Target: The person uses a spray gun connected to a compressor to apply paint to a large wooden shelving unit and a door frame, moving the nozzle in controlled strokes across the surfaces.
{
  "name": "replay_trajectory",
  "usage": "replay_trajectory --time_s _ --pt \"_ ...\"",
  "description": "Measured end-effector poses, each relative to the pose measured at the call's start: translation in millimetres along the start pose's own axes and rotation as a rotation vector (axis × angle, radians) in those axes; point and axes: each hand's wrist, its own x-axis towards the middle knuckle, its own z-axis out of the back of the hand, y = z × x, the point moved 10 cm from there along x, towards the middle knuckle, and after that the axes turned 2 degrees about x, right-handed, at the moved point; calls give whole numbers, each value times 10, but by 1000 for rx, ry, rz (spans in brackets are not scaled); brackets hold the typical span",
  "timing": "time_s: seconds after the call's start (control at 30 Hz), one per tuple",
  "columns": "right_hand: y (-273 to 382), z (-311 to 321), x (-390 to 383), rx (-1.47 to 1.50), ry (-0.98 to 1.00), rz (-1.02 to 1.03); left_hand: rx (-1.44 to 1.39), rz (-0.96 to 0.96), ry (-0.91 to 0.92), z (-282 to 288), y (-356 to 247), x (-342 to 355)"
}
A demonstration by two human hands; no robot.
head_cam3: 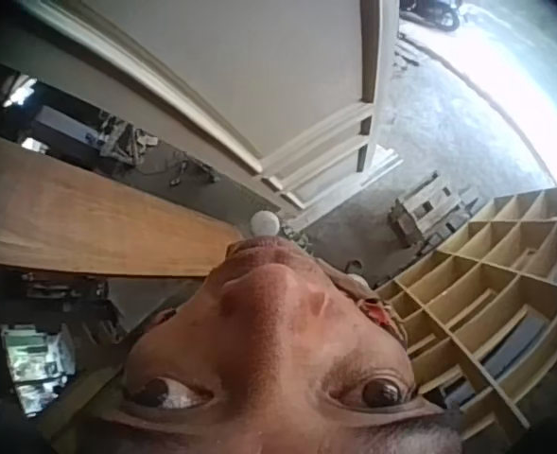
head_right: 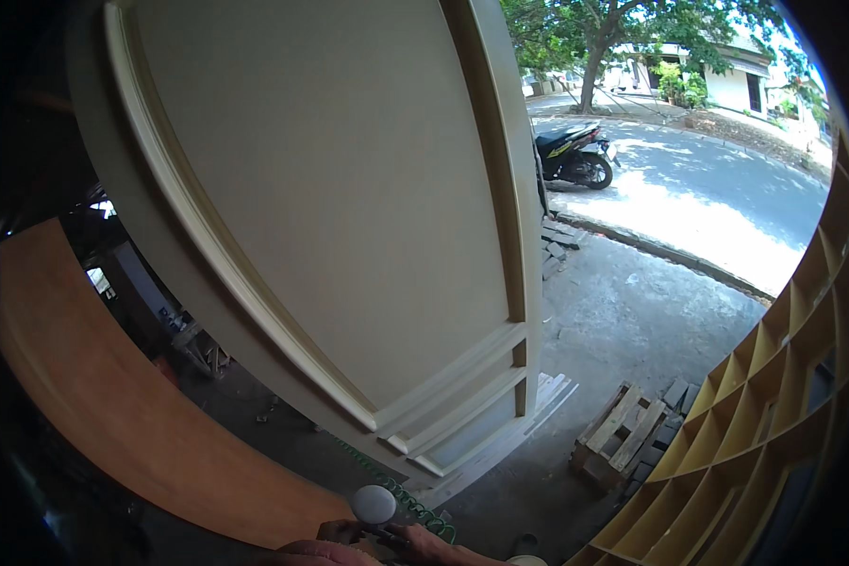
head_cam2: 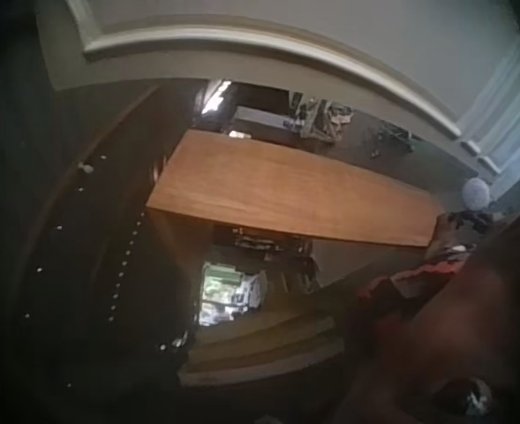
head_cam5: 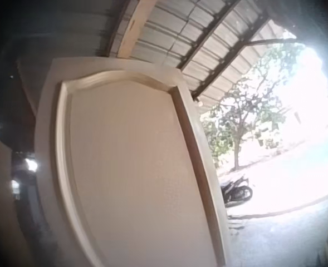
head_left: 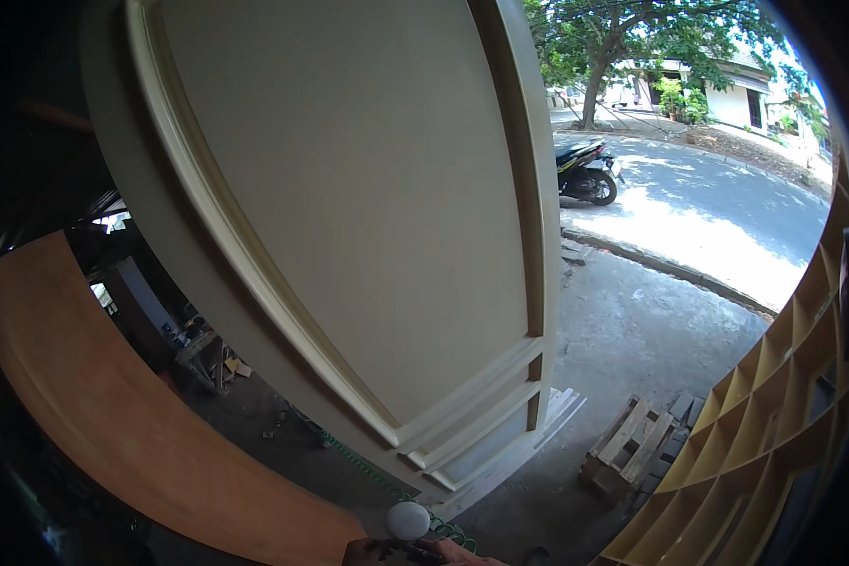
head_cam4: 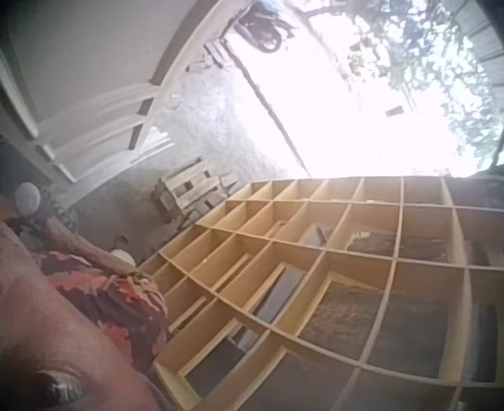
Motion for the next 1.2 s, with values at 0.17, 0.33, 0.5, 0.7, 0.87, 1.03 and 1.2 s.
replay_trajectory --time_s 0.17,0.33,0.5,0.7,0.87,1.03,1.2 --pt "-65 320 -217 3 72 48 17 65 -22 -336 -90 -91" --pt "-90 582 -306 5 91 74 -2 99 -39 -645 -147 -85" --pt "-189 792 -322 -17 64 63 -66 74 -42 -895 3 177" --pt "-226 825 -260 -33 23 67 -198 20 -63 -917 645 487" --pt "-293 927 -272 -67 -13 43 -77 -1 -104 -933 41 236" --pt "-274 862 -224 -79 -16 54 -81 -16 -60 -878 -94 85" --pt "-247 866 -221 -88 -30 64 -130 -1 -55 -955 -37 188"
